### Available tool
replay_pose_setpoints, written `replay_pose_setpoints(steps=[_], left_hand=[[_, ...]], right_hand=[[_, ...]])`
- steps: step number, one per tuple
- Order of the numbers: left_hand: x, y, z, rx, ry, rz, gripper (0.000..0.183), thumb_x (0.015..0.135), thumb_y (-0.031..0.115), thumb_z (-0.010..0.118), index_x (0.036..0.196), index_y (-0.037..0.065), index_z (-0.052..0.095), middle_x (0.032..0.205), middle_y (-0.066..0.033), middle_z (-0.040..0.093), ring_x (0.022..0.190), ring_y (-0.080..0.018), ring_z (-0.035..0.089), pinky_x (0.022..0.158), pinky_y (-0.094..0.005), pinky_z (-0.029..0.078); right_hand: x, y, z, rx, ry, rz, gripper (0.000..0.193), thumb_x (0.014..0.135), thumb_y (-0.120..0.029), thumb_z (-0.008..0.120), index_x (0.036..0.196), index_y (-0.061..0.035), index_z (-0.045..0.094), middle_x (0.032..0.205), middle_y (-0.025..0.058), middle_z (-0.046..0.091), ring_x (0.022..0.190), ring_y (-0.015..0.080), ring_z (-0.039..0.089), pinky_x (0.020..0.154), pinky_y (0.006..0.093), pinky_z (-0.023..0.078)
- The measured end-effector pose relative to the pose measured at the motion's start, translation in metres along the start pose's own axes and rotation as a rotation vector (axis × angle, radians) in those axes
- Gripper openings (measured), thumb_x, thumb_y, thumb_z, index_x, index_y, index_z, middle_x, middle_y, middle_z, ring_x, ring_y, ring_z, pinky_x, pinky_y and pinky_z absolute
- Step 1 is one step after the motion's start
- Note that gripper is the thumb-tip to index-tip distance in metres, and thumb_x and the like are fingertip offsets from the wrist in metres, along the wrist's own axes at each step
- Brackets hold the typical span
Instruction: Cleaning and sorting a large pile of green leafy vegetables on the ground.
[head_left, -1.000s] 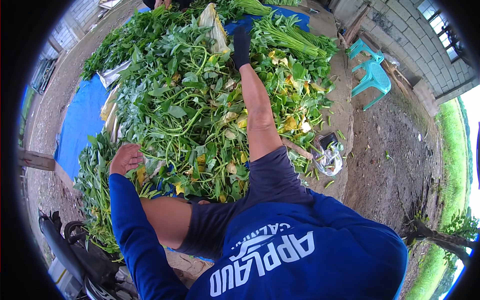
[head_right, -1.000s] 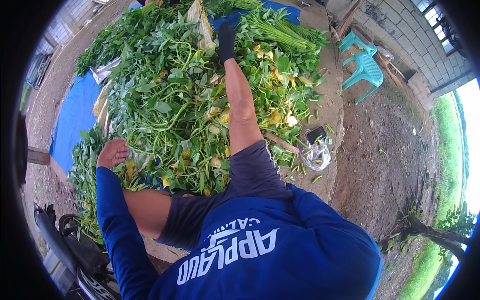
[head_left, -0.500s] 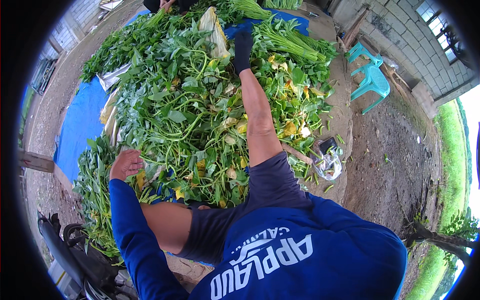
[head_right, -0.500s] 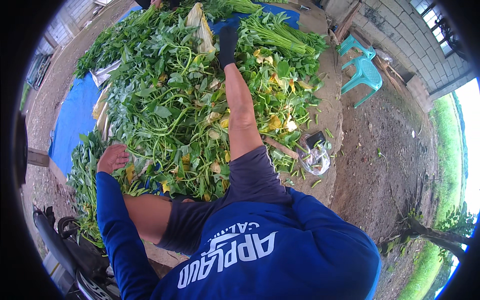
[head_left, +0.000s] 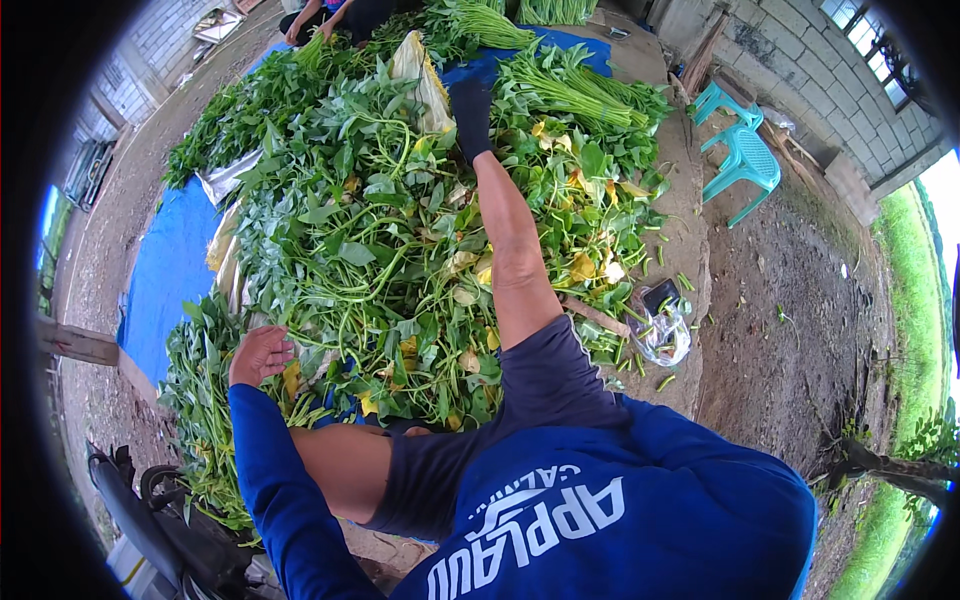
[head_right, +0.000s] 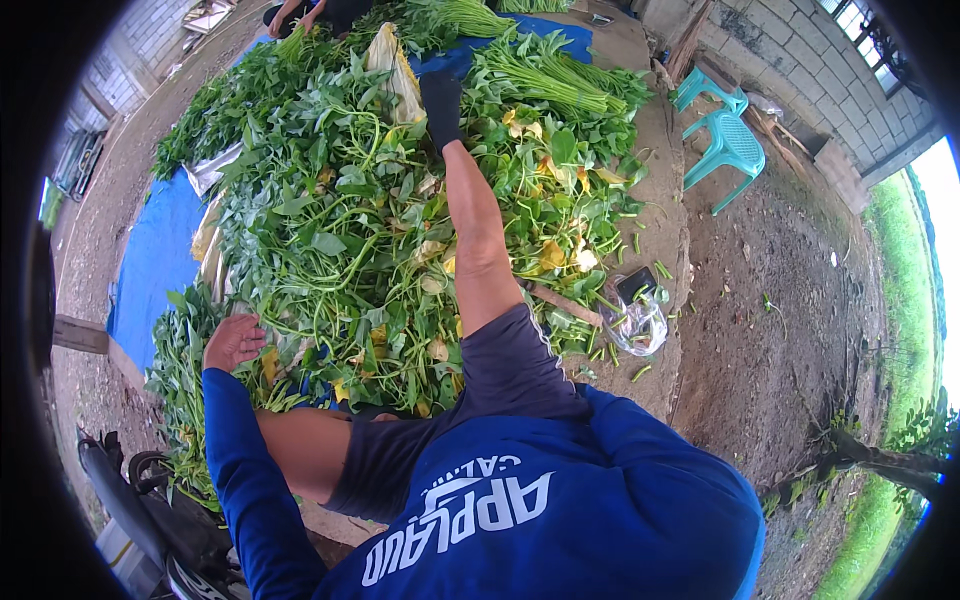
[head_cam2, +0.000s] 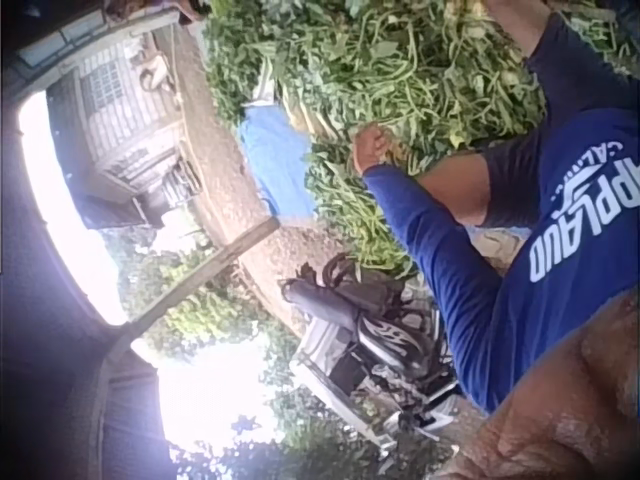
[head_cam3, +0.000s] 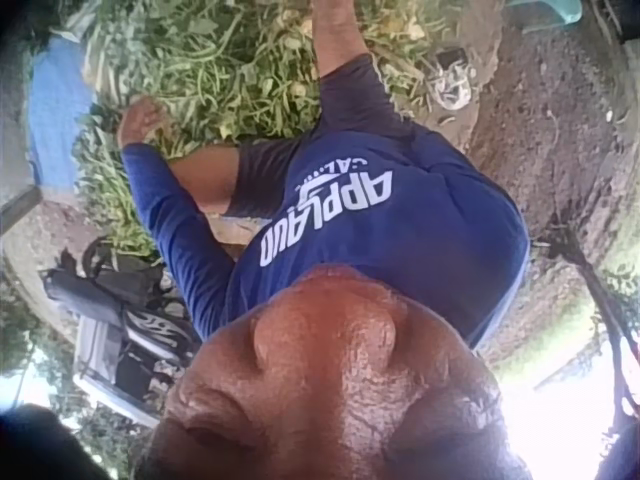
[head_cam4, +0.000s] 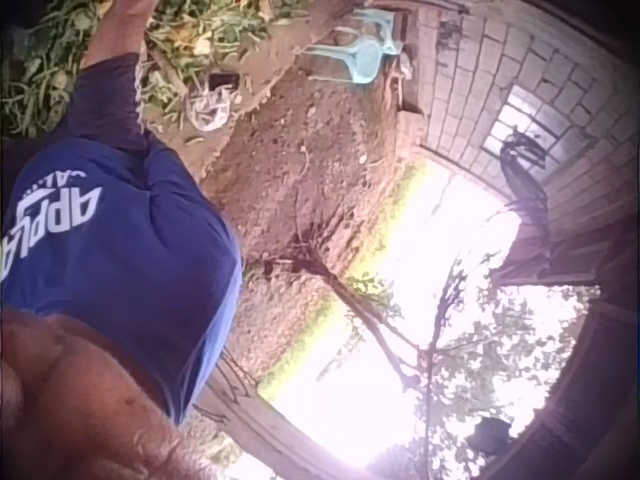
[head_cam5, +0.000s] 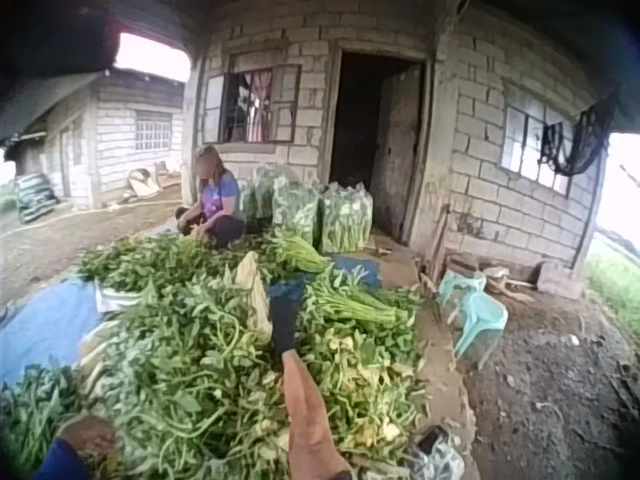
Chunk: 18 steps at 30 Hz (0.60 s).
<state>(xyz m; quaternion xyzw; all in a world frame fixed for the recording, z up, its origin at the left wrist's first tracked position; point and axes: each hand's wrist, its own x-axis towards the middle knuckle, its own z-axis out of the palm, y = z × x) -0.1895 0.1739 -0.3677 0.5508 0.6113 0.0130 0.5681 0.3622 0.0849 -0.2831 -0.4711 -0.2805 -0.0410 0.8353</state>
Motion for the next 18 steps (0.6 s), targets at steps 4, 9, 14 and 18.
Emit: replay_pose_setpoints(steps=[4, 9, 14, 18], left_hand=[[0.0, 0.001, 0.001, -0.044, 0.01, -0.008, 0.049, 0.094, 0.043, 0.075, 0.129, 0.013, 0.062, 0.1, -0.0027, 0.072, 0.084, -0.0173, 0.071, 0.076, -0.0365, 0.054], [-0.001, -0.016, -0.013, -0.064, 0.013, -0.027, 0.057, 0.093, 0.043, 0.076, 0.136, 0.012, 0.055, 0.105, -0.0064, 0.071, 0.092, -0.0222, 0.071, 0.082, -0.0425, 0.055], [-0.001, 0.003, 0.006, -0.048, 0.027, 0.007, 0.047, 0.094, 0.042, 0.075, 0.128, 0.012, 0.063, 0.102, -0.0034, 0.071, 0.087, -0.018, 0.07, 0.079, -0.0398, 0.053], [0.005, -0.018, -0.01, -0.04, 0.029, 0.002, 0.058, 0.093, 0.044, 0.075, 0.137, 0.013, 0.056, 0.108, -0.0065, 0.069, 0.09, -0.0211, 0.07, 0.083, -0.043, 0.054]], right_hand=[[0.006, -0.008, -0.012, 0.076, 0.059, 0.06, 0.031, 0.1, -0.034, 0.055, 0.113, -0.0068, 0.063, 0.104, 0.0043, 0.063, 0.091, 0.0188, 0.057, 0.085, 0.0374, 0.048], [-0.017, -0.028, -0.003, 0.177, 0.08, 0.178, 0.034, 0.101, -0.037, 0.054, 0.116, -0.0074, 0.062, 0.107, 0.0045, 0.063, 0.094, 0.0195, 0.057, 0.087, 0.0379, 0.049], [-0.016, -0.028, -0.006, 0.241, 0.09, 0.26, 0.037, 0.101, -0.04, 0.053, 0.119, -0.0079, 0.061, 0.11, 0.0048, 0.062, 0.096, 0.0201, 0.058, 0.089, 0.0384, 0.049], [-0.035, -0.028, 0.012, 0.297, 0.06, 0.37, 0.04, 0.101, -0.042, 0.052, 0.122, -0.0084, 0.06, 0.112, 0.005, 0.062, 0.098, 0.0207, 0.058, 0.091, 0.0388, 0.049]])
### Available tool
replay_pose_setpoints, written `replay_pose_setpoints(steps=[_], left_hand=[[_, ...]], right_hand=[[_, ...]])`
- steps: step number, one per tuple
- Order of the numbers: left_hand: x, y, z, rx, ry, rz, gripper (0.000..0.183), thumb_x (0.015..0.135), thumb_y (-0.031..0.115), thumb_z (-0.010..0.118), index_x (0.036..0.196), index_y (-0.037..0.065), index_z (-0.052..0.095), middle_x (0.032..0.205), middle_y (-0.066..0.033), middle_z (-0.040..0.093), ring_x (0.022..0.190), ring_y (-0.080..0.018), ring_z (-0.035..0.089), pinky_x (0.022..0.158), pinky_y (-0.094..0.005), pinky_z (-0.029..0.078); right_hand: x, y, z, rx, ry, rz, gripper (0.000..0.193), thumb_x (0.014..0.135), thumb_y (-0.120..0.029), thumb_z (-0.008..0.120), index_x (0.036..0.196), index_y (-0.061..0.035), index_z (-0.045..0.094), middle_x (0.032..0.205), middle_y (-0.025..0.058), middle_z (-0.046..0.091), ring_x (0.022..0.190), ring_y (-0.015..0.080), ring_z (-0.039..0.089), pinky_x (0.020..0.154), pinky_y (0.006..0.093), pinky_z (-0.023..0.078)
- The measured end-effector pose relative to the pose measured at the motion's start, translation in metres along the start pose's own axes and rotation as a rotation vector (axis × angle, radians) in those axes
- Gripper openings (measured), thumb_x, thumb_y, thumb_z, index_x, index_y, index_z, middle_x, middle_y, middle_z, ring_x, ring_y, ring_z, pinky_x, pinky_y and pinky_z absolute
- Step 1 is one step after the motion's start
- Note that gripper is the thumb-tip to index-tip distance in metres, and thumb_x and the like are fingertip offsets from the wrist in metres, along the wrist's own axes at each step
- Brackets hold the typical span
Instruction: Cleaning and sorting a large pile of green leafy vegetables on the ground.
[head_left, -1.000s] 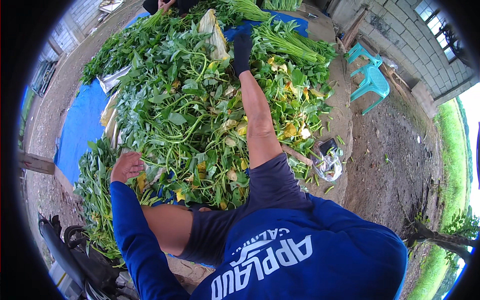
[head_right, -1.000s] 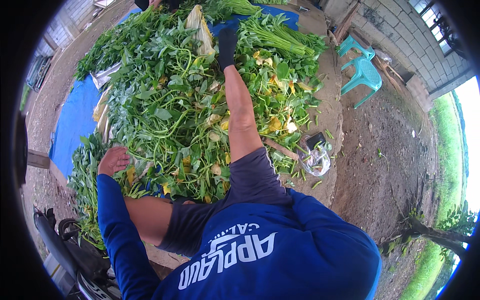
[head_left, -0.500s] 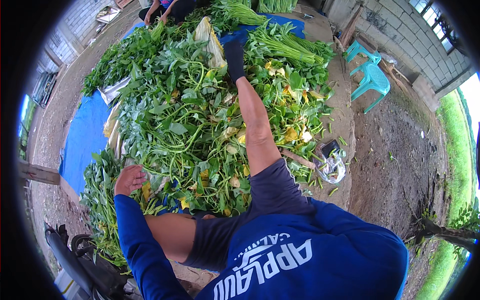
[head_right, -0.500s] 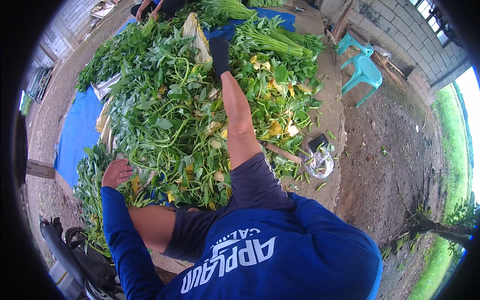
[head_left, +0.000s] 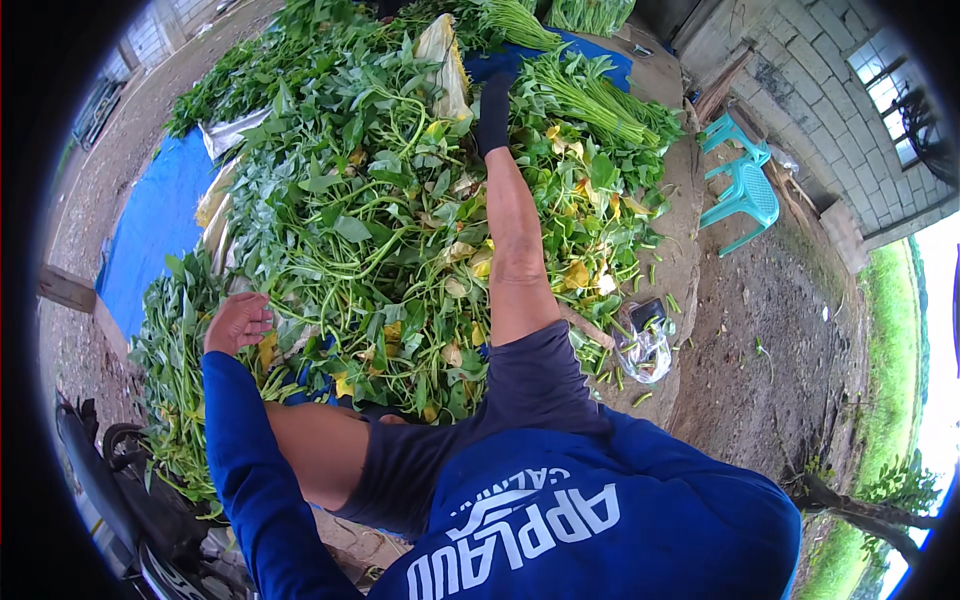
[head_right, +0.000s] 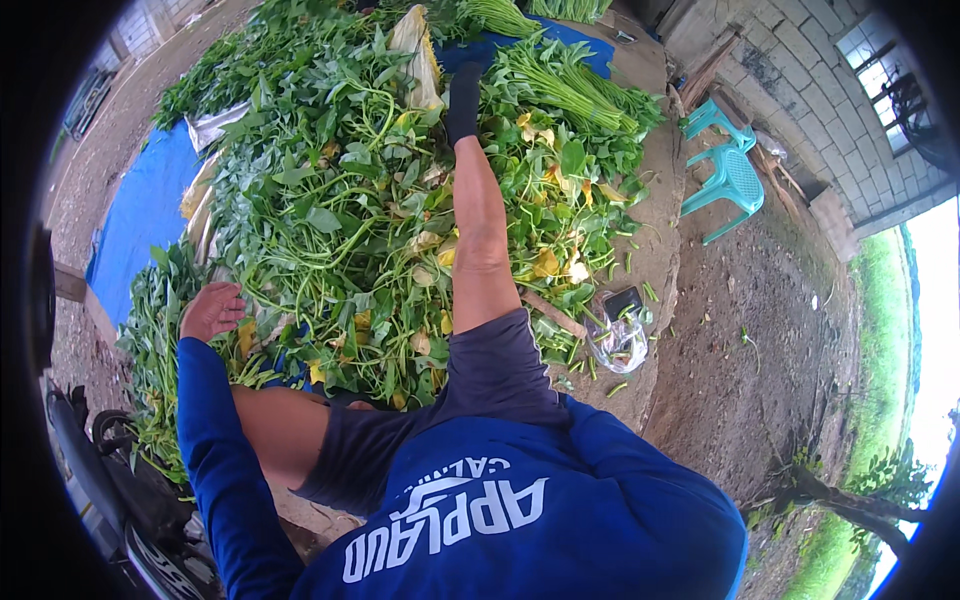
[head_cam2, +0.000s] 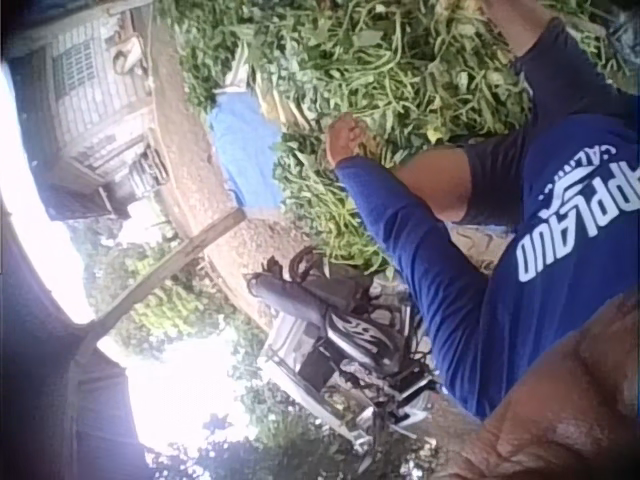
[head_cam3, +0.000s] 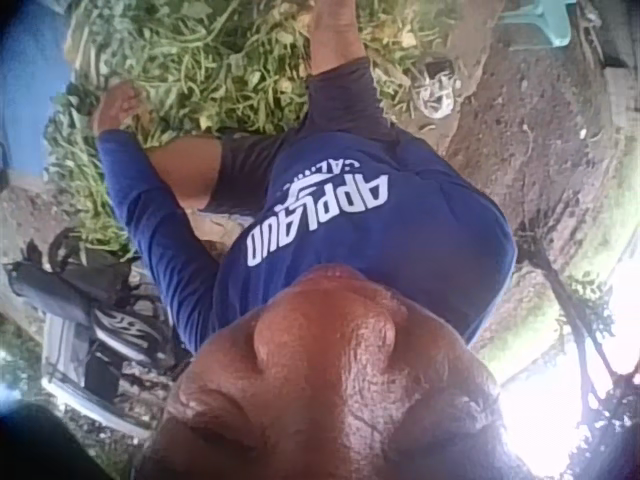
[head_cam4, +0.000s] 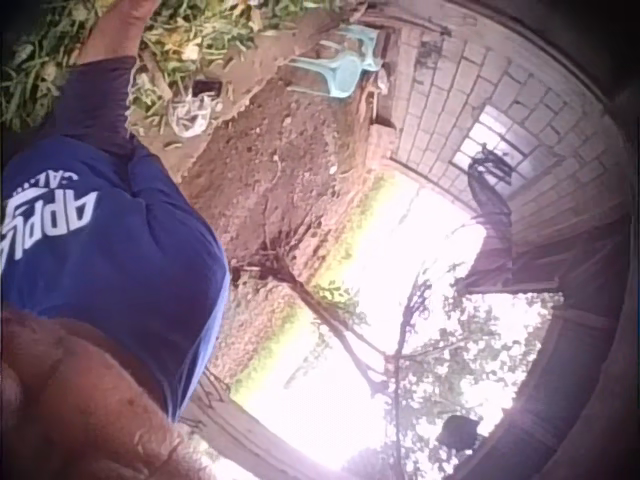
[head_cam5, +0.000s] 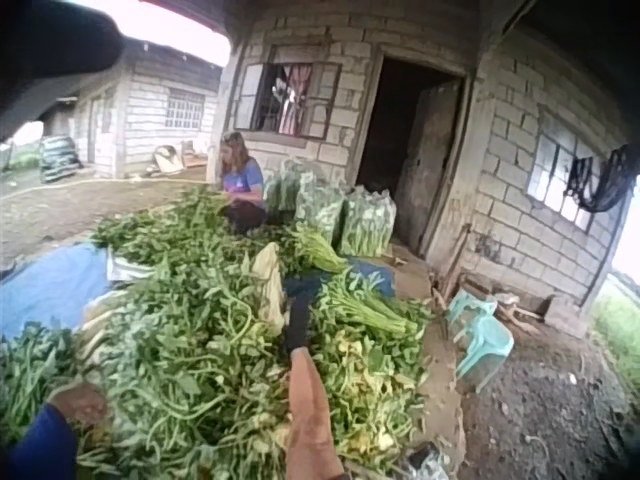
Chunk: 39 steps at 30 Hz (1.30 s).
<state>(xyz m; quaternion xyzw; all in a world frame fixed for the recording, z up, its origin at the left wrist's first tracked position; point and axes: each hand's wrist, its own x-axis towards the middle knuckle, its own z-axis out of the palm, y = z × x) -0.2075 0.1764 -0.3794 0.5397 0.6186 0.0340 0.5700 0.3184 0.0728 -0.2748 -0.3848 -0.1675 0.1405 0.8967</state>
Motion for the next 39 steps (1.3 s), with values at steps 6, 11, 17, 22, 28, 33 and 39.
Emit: replay_pose_setpoints(steps=[6, 11, 17, 22, 28, 33, 39], left_hand=[[0.007, 0.006, 0.002, -0.012, -0.005, 0.003, 0.054, 0.093, 0.043, 0.074, 0.136, 0.014, 0.059, 0.107, -0.0045, 0.069, 0.089, -0.0192, 0.069, 0.082, -0.0415, 0.053], [-0.004, -0.004, -0.004, 0.025, 0.033, -0.031, 0.05, 0.092, 0.041, 0.075, 0.133, 0.017, 0.061, 0.103, -0.0012, 0.07, 0.089, -0.0176, 0.068, 0.081, -0.04, 0.052], [0.031, 0.064, 0.04, 0.025, -0.076, 0.132, 0.047, 0.093, 0.042, 0.074, 0.131, 0.018, 0.061, 0.104, -0.0013, 0.068, 0.09, -0.0176, 0.068, 0.08, -0.0386, 0.052], [-0.006, -0.015, -0.011, 0.024, 0.042, -0.043, 0.048, 0.093, 0.044, 0.074, 0.131, 0.017, 0.061, 0.103, -0.001, 0.067, 0.089, -0.0175, 0.068, 0.079, -0.0384, 0.052], [0.001, 0.0, -0.004, 0.043, 0.017, 0.002, 0.05, 0.093, 0.048, 0.073, 0.13, 0.015, 0.061, 0.106, -0.0028, 0.067, 0.093, -0.0191, 0.068, 0.083, -0.0406, 0.053], [0.003, 0.0, -0.001, 0.047, 0.043, -0.011, 0.049, 0.094, 0.044, 0.073, 0.132, 0.015, 0.061, 0.102, -0.0016, 0.068, 0.088, -0.0166, 0.068, 0.077, -0.0372, 0.053], [0.003, 0.002, 0.002, 0.059, 0.042, -0.012, 0.049, 0.094, 0.044, 0.074, 0.132, 0.016, 0.061, 0.102, -0.0015, 0.068, 0.087, -0.0167, 0.068, 0.077, -0.037, 0.053]], right_hand=[[0.008, 0.032, -0.013, 0.027, -0.005, 0.147, 0.044, 0.101, -0.045, 0.051, 0.125, -0.009, 0.059, 0.116, 0.0052, 0.062, 0.101, 0.0214, 0.059, 0.093, 0.0394, 0.049], [0.012, 0.071, -0.018, 0.069, 0.008, 0.297, 0.048, 0.101, -0.048, 0.05, 0.129, -0.0096, 0.058, 0.119, 0.0055, 0.061, 0.103, 0.0221, 0.059, 0.095, 0.0399, 0.049], [0.195, 0.07, -0.113, 0.129, 0.065, 0.217, 0.052, 0.102, -0.051, 0.049, 0.132, -0.0103, 0.057, 0.123, 0.0058, 0.061, 0.106, 0.0229, 0.059, 0.098, 0.0405, 0.049], [0.032, 0.106, -0.031, 0.144, 0.015, 0.428, 0.055, 0.101, -0.054, 0.048, 0.135, -0.011, 0.054, 0.126, 0.0059, 0.06, 0.109, 0.0236, 0.059, 0.1, 0.0414, 0.049], [0.025, 0.066, -0.02, 0.16, -0.034, 0.368, 0.061, 0.101, -0.059, 0.046, 0.14, -0.0122, 0.051, 0.131, 0.006, 0.058, 0.114, 0.0246, 0.058, 0.102, 0.0428, 0.048], [0.015, 0.058, -0.018, 0.185, -0.066, 0.354, 0.066, 0.1, -0.062, 0.045, 0.144, -0.0131, 0.048, 0.135, 0.0061, 0.056, 0.117, 0.0254, 0.057, 0.105, 0.0439, 0.047], [0.018, 0.059, -0.025, 0.212, -0.106, 0.332, 0.072, 0.099, -0.067, 0.044, 0.149, -0.0143, 0.044, 0.14, 0.0062, 0.054, 0.122, 0.0264, 0.056, 0.108, 0.0453, 0.046]])
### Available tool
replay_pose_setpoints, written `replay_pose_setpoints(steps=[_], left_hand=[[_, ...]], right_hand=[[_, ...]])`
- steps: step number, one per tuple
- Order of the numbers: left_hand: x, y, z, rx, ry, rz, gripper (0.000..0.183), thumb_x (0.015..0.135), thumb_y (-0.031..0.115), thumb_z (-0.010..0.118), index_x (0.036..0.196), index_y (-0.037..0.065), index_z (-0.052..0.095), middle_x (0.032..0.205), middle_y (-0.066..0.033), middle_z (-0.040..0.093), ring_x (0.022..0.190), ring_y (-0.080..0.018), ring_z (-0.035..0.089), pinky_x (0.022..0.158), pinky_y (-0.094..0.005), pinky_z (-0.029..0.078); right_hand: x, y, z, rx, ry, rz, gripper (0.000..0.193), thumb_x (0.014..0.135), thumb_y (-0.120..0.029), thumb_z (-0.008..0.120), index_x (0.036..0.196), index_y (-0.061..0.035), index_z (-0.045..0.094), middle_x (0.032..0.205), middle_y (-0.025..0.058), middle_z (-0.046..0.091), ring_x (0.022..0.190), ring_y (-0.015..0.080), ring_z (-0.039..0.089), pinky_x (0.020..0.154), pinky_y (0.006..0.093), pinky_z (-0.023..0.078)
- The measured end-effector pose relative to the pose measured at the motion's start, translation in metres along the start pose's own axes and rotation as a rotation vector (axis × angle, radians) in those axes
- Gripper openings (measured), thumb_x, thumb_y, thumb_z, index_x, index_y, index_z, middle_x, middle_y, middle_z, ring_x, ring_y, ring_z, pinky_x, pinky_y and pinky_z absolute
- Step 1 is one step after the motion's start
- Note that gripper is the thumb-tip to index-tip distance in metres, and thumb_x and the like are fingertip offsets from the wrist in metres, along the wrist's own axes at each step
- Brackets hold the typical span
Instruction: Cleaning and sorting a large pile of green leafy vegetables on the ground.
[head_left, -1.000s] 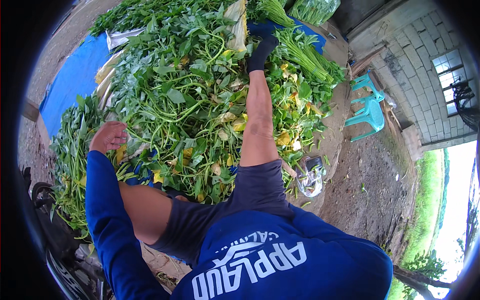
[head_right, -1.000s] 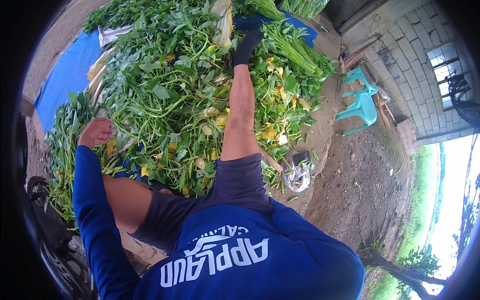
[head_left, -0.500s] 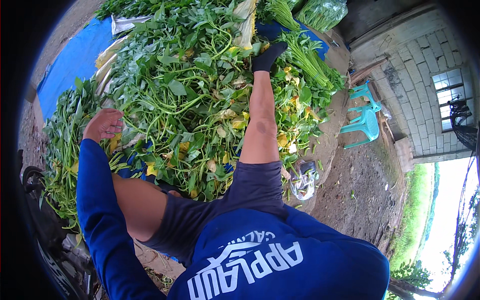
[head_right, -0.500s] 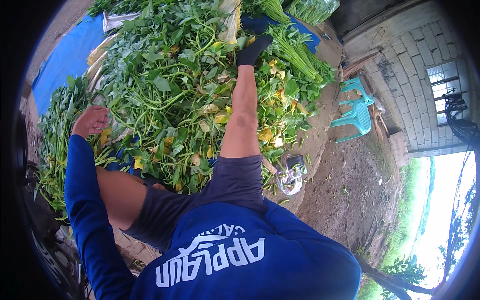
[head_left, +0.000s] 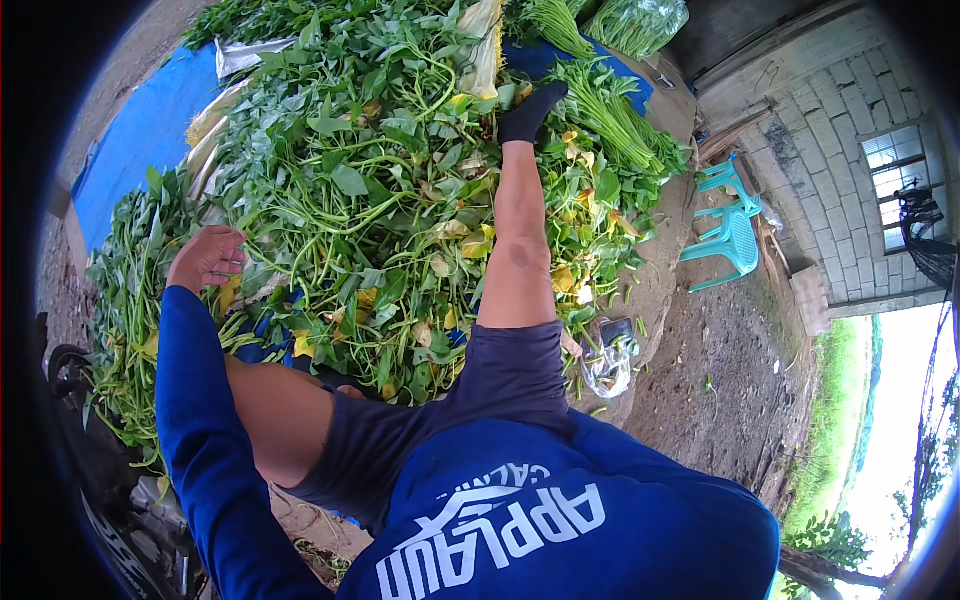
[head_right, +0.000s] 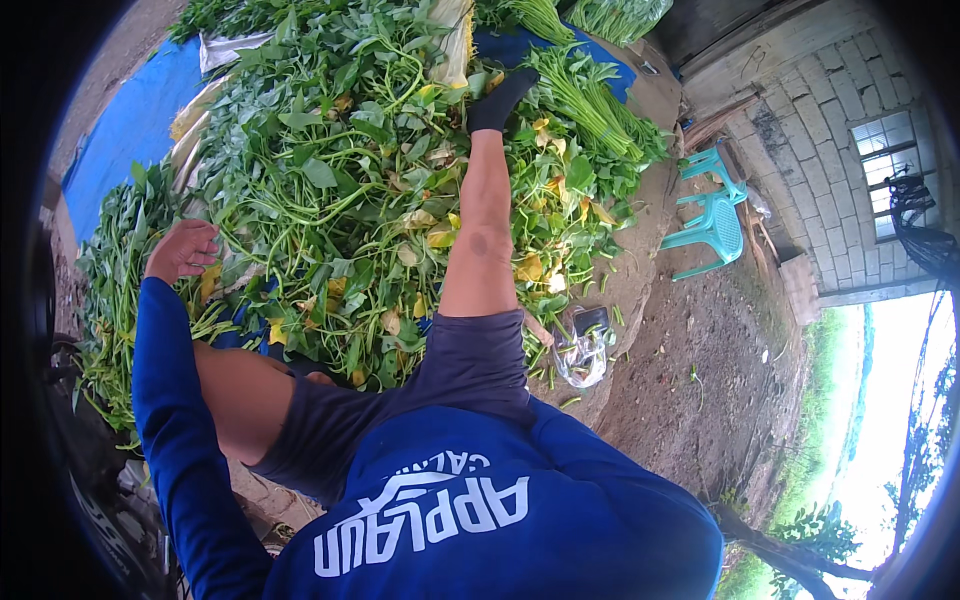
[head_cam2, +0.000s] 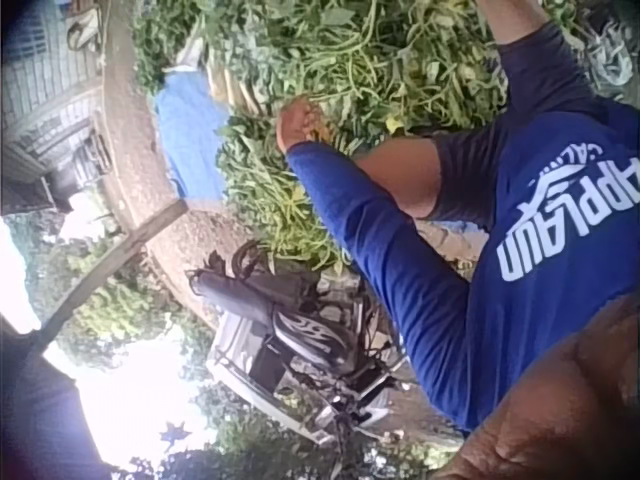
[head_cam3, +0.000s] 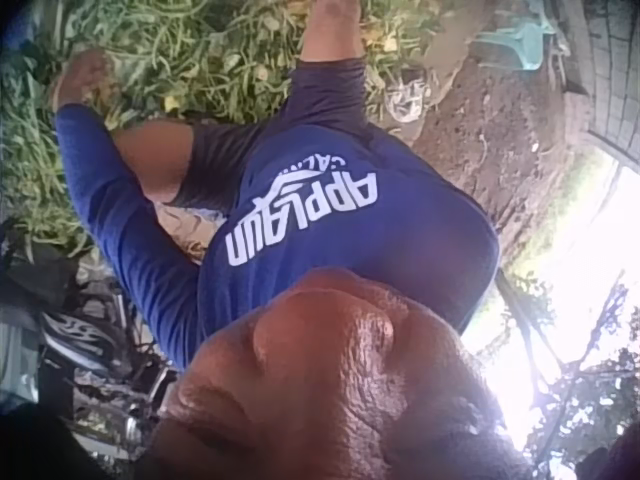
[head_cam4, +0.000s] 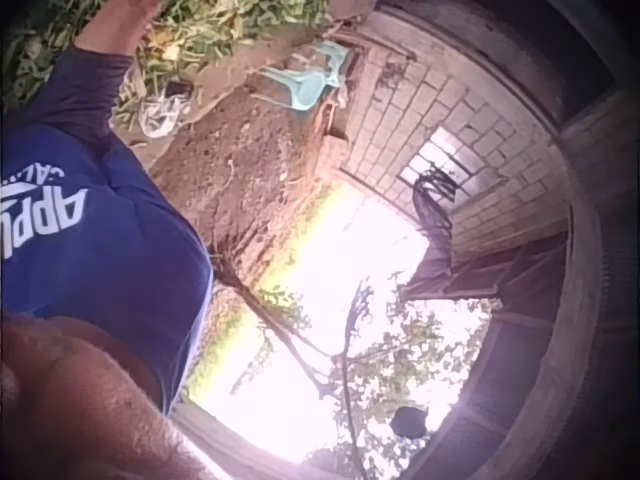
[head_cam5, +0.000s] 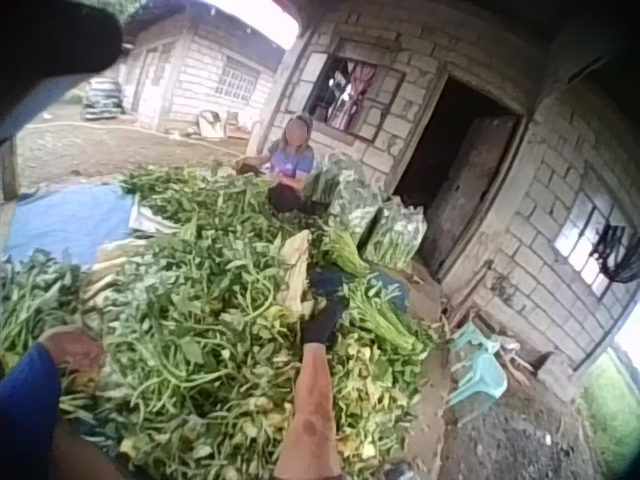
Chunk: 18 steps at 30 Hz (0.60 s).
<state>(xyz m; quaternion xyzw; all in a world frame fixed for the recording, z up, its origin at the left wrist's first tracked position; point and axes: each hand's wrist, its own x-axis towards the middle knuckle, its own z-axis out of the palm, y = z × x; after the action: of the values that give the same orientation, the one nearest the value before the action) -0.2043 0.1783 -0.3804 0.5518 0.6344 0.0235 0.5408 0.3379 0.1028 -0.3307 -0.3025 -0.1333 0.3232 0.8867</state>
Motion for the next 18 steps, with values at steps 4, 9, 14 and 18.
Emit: replay_pose_setpoints(steps=[4, 9, 14, 18], left_hand=[[0.001, 0.002, 0.0, -0.006, -0.023, 0.005, 0.049, 0.094, 0.044, 0.073, 0.132, 0.016, 0.061, 0.102, -0.0016, 0.068, 0.087, -0.0169, 0.068, 0.077, -0.0374, 0.053], [-0.008, -0.011, -0.007, 0.001, 0.001, -0.033, 0.047, 0.094, 0.043, 0.073, 0.131, 0.016, 0.062, 0.102, -0.0018, 0.068, 0.088, -0.0175, 0.068, 0.077, -0.0381, 0.053], [0.012, 0.041, 0.02, 0.006, -0.066, 0.095, 0.047, 0.095, 0.043, 0.073, 0.131, 0.016, 0.062, 0.102, -0.002, 0.068, 0.089, -0.0179, 0.069, 0.078, -0.0381, 0.053], [0.0, -0.002, 0.0, -0.002, -0.012, -0.013, 0.047, 0.095, 0.043, 0.073, 0.132, 0.016, 0.062, 0.102, -0.0019, 0.068, 0.089, -0.0182, 0.069, 0.079, -0.0379, 0.053]], right_hand=[[0.006, 0.0, -0.006, 0.011, -0.033, -0.015, 0.076, 0.099, -0.07, 0.043, 0.152, -0.015, 0.041, 0.143, 0.0063, 0.052, 0.125, 0.0271, 0.055, 0.11, 0.0462, 0.045], [0.008, 0.027, -0.013, 0.035, -0.071, 0.015, 0.081, 0.098, -0.073, 0.042, 0.155, -0.016, 0.038, 0.147, 0.0064, 0.051, 0.128, 0.0279, 0.055, 0.112, 0.0473, 0.044], [0.14, 0.0, -0.102, 0.004, -0.14, -0.123, 0.086, 0.098, -0.077, 0.04, 0.159, -0.0169, 0.035, 0.152, 0.0065, 0.049, 0.132, 0.0288, 0.054, 0.115, 0.0485, 0.043], [0.116, 0.074, -0.108, 0.061, -0.152, 0.035, 0.087, 0.098, -0.078, 0.04, 0.16, -0.0177, 0.034, 0.152, 0.0067, 0.049, 0.133, 0.029, 0.054, 0.115, 0.0481, 0.042]])
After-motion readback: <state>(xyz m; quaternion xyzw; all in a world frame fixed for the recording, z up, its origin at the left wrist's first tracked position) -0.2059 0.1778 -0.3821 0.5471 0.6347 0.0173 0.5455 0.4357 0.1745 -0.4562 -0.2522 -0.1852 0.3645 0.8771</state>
